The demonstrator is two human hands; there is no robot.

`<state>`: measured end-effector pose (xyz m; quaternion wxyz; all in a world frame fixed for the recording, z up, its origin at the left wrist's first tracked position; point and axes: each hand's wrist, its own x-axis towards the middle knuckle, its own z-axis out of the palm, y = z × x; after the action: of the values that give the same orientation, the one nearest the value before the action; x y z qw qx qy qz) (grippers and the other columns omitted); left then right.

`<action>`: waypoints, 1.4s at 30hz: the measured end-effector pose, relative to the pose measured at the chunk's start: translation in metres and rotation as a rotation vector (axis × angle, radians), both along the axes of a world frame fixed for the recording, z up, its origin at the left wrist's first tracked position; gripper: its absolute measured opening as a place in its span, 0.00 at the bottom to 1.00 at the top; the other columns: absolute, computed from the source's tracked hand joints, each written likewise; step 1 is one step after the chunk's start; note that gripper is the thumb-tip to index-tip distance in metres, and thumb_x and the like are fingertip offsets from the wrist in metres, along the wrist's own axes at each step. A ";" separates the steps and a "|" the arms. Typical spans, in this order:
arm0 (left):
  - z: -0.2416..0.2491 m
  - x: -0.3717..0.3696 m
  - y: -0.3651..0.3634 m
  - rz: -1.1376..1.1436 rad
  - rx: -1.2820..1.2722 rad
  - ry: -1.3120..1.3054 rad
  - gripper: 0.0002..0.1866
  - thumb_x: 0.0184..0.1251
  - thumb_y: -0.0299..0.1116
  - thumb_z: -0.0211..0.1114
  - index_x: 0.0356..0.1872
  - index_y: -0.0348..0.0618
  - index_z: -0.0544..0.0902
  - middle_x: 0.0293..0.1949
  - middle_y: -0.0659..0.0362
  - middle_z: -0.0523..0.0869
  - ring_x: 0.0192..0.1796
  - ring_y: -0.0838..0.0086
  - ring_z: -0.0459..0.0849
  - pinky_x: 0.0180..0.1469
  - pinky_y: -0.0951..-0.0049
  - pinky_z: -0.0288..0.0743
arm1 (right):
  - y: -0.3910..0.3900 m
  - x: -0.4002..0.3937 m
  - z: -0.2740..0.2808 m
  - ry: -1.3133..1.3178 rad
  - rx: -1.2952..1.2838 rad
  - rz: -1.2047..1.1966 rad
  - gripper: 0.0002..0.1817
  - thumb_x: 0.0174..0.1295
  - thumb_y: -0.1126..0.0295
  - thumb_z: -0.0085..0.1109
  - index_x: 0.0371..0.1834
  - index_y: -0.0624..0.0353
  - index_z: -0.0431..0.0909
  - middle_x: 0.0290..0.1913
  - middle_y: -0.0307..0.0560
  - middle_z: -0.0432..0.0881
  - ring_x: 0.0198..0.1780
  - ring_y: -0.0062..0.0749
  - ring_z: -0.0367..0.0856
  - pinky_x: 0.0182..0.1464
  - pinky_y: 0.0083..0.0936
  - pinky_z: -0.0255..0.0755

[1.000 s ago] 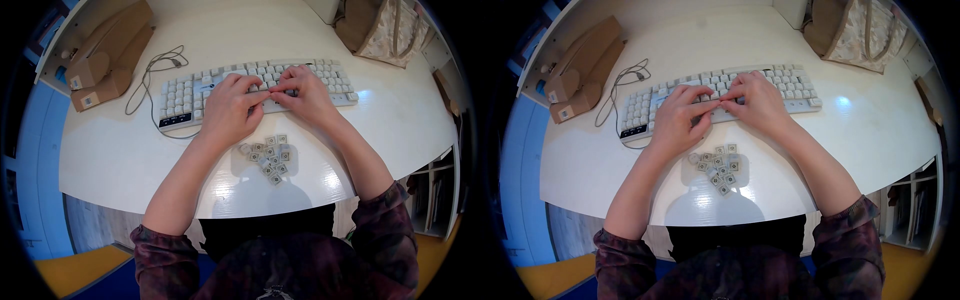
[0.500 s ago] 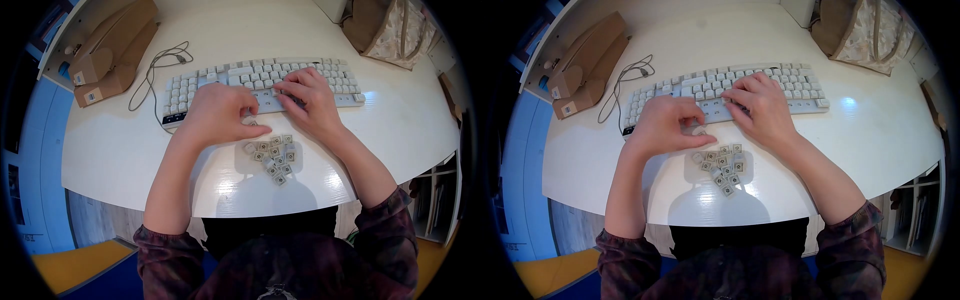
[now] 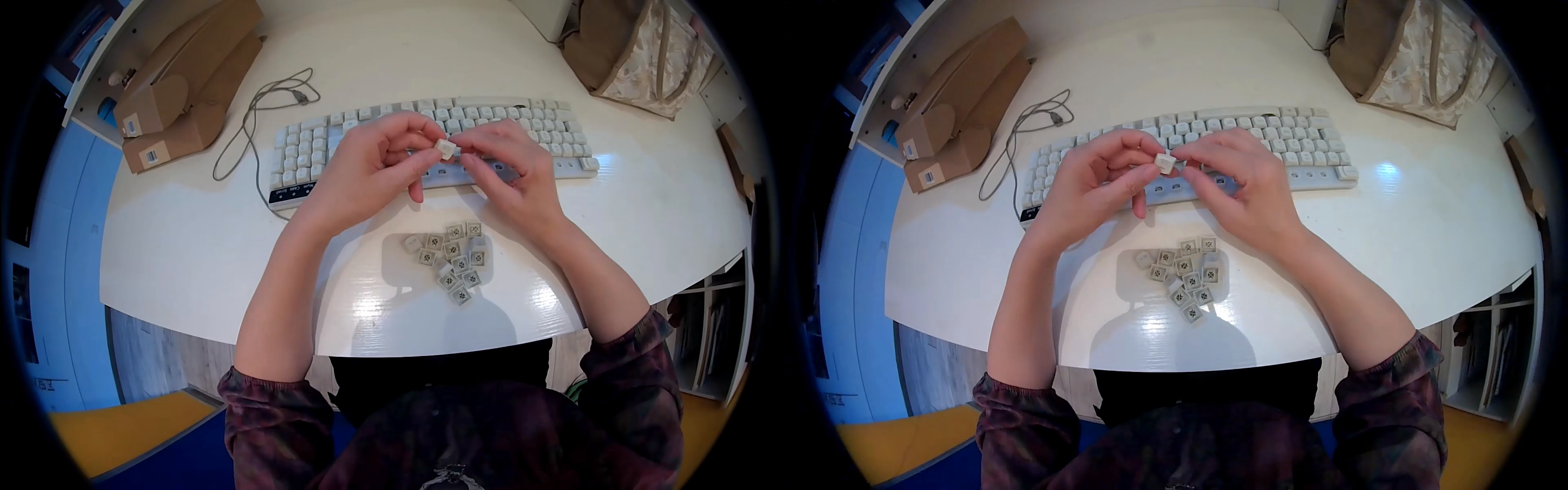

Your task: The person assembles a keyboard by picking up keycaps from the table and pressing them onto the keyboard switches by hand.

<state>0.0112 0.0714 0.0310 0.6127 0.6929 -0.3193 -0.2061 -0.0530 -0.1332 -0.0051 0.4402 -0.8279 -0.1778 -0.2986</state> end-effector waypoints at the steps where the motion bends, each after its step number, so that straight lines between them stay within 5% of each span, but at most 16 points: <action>1: -0.001 0.000 -0.001 -0.012 -0.054 0.029 0.08 0.74 0.27 0.61 0.49 0.35 0.77 0.34 0.58 0.87 0.28 0.80 0.84 0.33 0.81 0.74 | 0.000 -0.001 0.002 -0.002 -0.012 0.010 0.12 0.56 0.77 0.66 0.45 0.60 0.86 0.41 0.49 0.85 0.44 0.41 0.82 0.47 0.31 0.76; 9: -0.001 -0.002 -0.002 -0.064 -0.054 0.123 0.11 0.74 0.27 0.62 0.52 0.39 0.75 0.36 0.60 0.88 0.30 0.78 0.85 0.39 0.79 0.76 | 0.002 -0.003 0.006 -0.038 0.013 0.017 0.14 0.54 0.79 0.70 0.45 0.62 0.85 0.41 0.47 0.85 0.42 0.33 0.84 0.41 0.24 0.81; 42: -0.013 0.000 -0.007 -0.023 -0.168 0.057 0.13 0.67 0.25 0.68 0.50 0.36 0.79 0.43 0.57 0.86 0.33 0.79 0.85 0.37 0.78 0.82 | 0.001 -0.003 0.002 -0.049 0.016 0.018 0.14 0.57 0.77 0.69 0.48 0.60 0.85 0.37 0.45 0.84 0.37 0.30 0.83 0.40 0.24 0.78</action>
<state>0.0116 0.0641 0.0184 0.6750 0.6292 -0.3260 -0.2054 -0.0557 -0.1317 -0.0032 0.4451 -0.8151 -0.1938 -0.3163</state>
